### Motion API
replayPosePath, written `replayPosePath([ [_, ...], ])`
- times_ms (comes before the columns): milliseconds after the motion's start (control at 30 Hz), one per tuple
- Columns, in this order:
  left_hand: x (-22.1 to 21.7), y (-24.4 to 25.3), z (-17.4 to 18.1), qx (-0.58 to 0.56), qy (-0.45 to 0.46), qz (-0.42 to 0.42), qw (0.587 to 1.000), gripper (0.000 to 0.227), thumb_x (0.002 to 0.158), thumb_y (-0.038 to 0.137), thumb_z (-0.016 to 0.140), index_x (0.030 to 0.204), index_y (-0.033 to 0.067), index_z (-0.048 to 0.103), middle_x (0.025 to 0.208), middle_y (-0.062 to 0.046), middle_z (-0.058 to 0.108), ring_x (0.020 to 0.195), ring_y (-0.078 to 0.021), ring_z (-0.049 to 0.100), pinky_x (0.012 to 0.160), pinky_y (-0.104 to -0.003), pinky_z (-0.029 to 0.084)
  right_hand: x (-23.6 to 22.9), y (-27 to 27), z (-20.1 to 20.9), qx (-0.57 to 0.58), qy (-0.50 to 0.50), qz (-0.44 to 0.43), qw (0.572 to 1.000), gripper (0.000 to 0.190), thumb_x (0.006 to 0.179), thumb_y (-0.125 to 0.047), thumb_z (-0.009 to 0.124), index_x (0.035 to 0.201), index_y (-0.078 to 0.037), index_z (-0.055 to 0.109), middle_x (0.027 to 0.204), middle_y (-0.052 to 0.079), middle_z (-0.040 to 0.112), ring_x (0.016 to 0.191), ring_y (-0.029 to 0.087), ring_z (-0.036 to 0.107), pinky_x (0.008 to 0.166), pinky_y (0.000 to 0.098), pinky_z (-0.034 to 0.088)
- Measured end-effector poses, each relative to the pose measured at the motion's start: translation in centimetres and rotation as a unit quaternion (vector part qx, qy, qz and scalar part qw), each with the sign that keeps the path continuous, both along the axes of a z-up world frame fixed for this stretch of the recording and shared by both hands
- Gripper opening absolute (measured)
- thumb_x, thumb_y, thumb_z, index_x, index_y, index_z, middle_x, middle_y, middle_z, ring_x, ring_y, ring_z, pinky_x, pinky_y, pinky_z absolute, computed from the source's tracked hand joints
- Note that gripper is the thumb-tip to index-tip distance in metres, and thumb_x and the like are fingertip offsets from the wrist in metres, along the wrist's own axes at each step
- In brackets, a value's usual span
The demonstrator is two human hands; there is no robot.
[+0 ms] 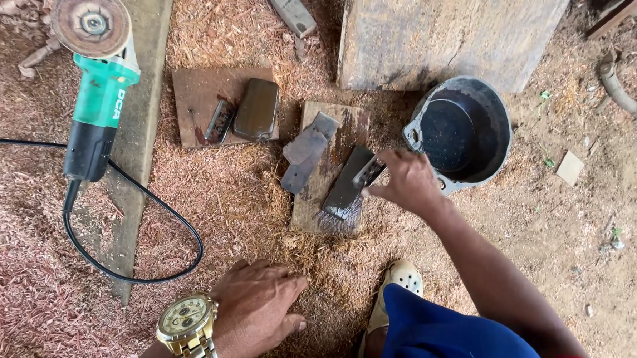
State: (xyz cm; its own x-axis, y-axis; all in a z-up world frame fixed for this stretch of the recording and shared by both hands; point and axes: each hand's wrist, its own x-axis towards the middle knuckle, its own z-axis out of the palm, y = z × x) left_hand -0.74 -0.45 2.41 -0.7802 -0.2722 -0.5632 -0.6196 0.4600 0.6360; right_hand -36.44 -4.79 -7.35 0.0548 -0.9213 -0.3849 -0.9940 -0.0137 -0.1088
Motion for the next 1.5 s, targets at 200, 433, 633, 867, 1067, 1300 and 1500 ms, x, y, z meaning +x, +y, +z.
replayPosePath([
  [200,-1.5,-3.0,5.3,0.054,-0.105,-0.012,0.993,0.047,0.094,0.047,0.07,0.119,0.0083,0.062,0.104,-0.009,0.067,0.099,-0.0231,0.066,0.099,-0.046,0.053,4.3,5.4,-1.7,-0.038,-0.008,0.191,0.981,0.086,0.075,-0.072,0.078,0.125,-0.005,0.061,0.104,0.018,0.072,0.083,0.025,0.072,0.085,0.0493,0.061],
  [433,-1.6,-1.5,3.3,0.039,-0.088,-0.047,0.994,0.054,0.094,0.049,0.072,0.123,0.0048,0.06,0.107,-0.013,0.066,0.103,-0.0264,0.065,0.1,-0.048,0.052,0.0,1.5,-1.7,-0.027,0.016,0.089,0.996,0.09,0.073,-0.07,0.079,0.134,-0.006,0.058,0.106,0.018,0.071,0.087,0.024,0.072,0.09,0.0481,0.06],
  [633,-1.3,-2.6,4.9,0.038,-0.087,-0.016,0.995,0.051,0.092,0.046,0.071,0.124,0.0076,0.061,0.108,-0.01,0.066,0.108,-0.0242,0.063,0.104,-0.049,0.049,3.2,3.9,-0.5,-0.088,0.026,0.141,0.986,0.092,0.075,-0.076,0.072,0.133,-0.007,0.057,0.108,0.019,0.072,0.085,0.025,0.072,0.083,0.0475,0.059],
  [867,-1.4,-2.6,2.6,-0.016,0.041,0.116,0.992,0.073,0.086,0.038,0.078,0.145,0.0086,0.045,0.129,-0.013,0.057,0.107,-0.023,0.065,0.088,-0.037,0.058,6.5,8.0,3.0,0.116,-0.095,0.21,0.966,0.097,0.09,-0.071,0.067,0.15,0.002,0.044,0.131,0.028,0.06,0.09,0.026,0.066,0.086,0.0417,0.058],
  [1067,-2.2,-3.2,1.2,-0.022,0.212,0.214,0.953,0.077,0.081,0.042,0.083,0.144,0.0128,0.048,0.138,-0.014,0.058,0.102,-0.0198,0.069,0.073,-0.031,0.063,4.8,9.5,1.1,0.3,-0.79,-0.069,0.53,0.073,0.097,-0.045,0.082,0.143,0.005,0.054,0.124,0.023,0.068,0.102,0.025,0.067,0.092,0.0379,0.057],
  [1300,-3.5,-2.8,0.2,0.251,0.267,0.308,0.878,0.026,0.095,0.029,0.072,0.103,0.0042,0.069,0.097,-0.01,0.077,0.068,-0.014,0.08,0.052,-0.022,0.062,7.0,9.3,1.5,0.402,-0.849,-0.113,0.325,0.067,0.101,-0.045,0.076,0.136,0.011,0.064,0.105,0.02,0.074,0.08,0.018,0.067,0.078,0.0319,0.055],
  [1500,-3.0,-3.0,-1.3,0.211,0.218,0.333,0.893,0.024,0.093,0.029,0.072,0.1,0.0061,0.069,0.09,-0.009,0.08,0.068,-0.0124,0.079,0.054,-0.024,0.065,7.4,7.4,4.4,0.376,-0.794,-0.09,0.469,0.064,0.104,-0.052,0.06,0.126,0.008,0.064,0.12,0.024,0.074,0.08,0.021,0.07,0.078,0.0374,0.059],
])
